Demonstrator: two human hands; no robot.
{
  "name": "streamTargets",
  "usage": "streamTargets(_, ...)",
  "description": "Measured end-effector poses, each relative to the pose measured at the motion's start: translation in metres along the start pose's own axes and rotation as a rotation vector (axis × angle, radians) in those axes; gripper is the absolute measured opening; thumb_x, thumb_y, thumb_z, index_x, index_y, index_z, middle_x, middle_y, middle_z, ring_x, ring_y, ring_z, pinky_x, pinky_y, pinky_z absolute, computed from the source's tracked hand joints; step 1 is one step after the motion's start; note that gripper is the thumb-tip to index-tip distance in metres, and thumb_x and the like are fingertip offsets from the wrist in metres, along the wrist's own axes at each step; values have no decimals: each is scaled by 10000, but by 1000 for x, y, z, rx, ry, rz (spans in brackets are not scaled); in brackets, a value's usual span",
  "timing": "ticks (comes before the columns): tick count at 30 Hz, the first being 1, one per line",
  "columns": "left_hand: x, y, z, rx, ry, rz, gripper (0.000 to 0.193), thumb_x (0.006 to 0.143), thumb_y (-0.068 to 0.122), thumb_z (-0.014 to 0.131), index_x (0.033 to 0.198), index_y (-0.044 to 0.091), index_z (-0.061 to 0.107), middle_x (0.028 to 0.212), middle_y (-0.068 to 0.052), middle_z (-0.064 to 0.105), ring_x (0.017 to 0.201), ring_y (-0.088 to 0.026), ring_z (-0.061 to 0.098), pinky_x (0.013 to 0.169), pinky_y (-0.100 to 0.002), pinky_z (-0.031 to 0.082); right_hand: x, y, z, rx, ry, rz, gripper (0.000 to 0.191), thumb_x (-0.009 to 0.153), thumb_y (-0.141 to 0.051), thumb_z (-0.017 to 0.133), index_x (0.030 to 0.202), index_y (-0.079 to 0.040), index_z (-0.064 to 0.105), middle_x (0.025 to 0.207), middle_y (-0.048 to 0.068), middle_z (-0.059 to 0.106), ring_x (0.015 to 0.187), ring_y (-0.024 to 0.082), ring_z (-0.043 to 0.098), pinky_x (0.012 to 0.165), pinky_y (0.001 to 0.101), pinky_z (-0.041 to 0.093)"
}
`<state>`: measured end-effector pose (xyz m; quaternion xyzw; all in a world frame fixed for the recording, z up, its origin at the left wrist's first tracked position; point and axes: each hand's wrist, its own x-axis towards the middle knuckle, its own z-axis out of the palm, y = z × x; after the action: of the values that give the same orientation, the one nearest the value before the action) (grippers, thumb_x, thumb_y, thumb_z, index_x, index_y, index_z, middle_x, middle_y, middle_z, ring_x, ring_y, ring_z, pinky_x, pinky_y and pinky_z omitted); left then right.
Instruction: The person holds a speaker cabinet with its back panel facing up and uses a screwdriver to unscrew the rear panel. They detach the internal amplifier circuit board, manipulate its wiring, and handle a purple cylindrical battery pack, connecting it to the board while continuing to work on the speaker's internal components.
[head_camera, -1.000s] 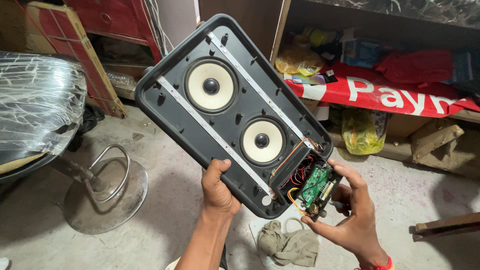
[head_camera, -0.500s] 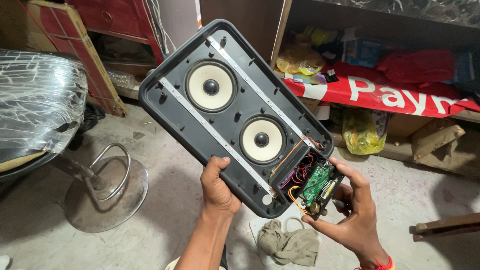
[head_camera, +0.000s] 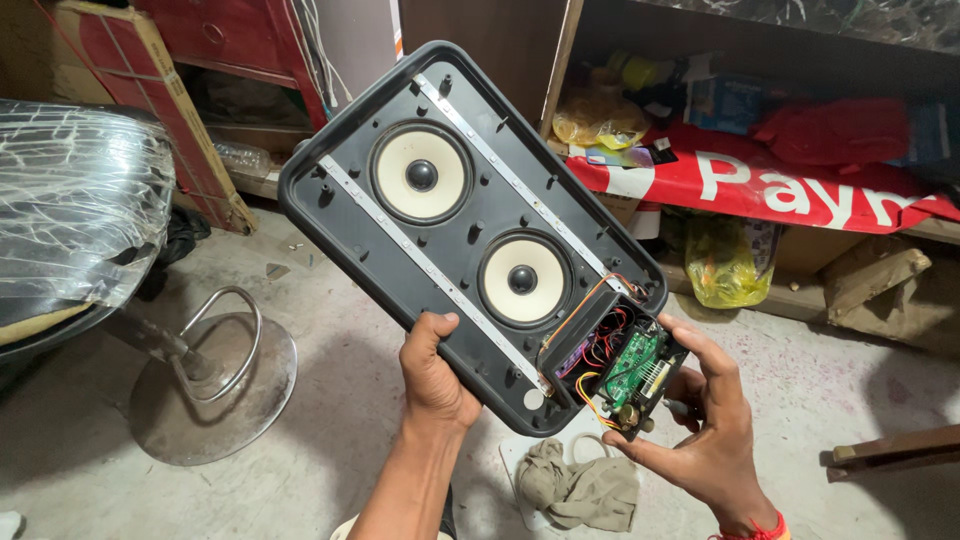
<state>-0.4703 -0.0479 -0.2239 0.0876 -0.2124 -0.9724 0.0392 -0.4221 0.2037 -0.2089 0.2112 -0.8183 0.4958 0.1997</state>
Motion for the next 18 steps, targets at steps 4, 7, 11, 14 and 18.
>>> streamTargets(4, 0, 1, -3, 27, -4, 1, 477, 755, 171, 567, 1189, -25, 592, 1061, -147, 673, 981, -268, 699, 896, -430, 591, -1, 0, 2, -8, -1, 2, 1084, 514, -198, 966, 1420, -73, 385, 1527, 94, 496, 753, 46, 663, 495, 173, 375)
streamTargets(7, 0, 1, -6, 32, -19, -1, 472, 754, 174, 567, 1178, -31, 593, 1048, -150, 674, 964, -271, 702, 873, -431, 594, -1, 1, 3, -17, 0, -1, 1091, 514, -208, 967, 1426, -72, 384, 1526, 95, 502, 760, 51, 667, 498, 176, 387)
streamTargets(11, 0, 1, -6, 36, -16, -6, 468, 754, 174, 564, 1170, -38, 590, 1035, -156, 671, 947, -275, 704, 856, -433, 598, -2, 1, 3, -16, -13, -9, 1111, 517, -218, 967, 1443, -70, 371, 1530, 103, 488, 828, 76, 704, 511, 177, 412)
streamTargets(14, -1, 1, -5, 46, -25, 3, 473, 756, 168, 559, 1176, -47, 588, 1036, -160, 669, 947, -275, 704, 857, -433, 595, -2, 1, 2, -24, -20, -10, 1138, 498, -228, 973, 1450, -74, 368, 1522, 107, 492, 827, 87, 712, 507, 180, 405)
streamTargets(18, -1, 3, -2, 64, -56, 20, 484, 759, 160, 556, 1188, -64, 582, 1044, -173, 667, 948, -280, 704, 866, -440, 597, 0, 3, 2, -9, -27, -14, 1161, 488, -264, 981, 1455, -80, 366, 1523, 111, 489, 862, 100, 719, 513, 178, 414)
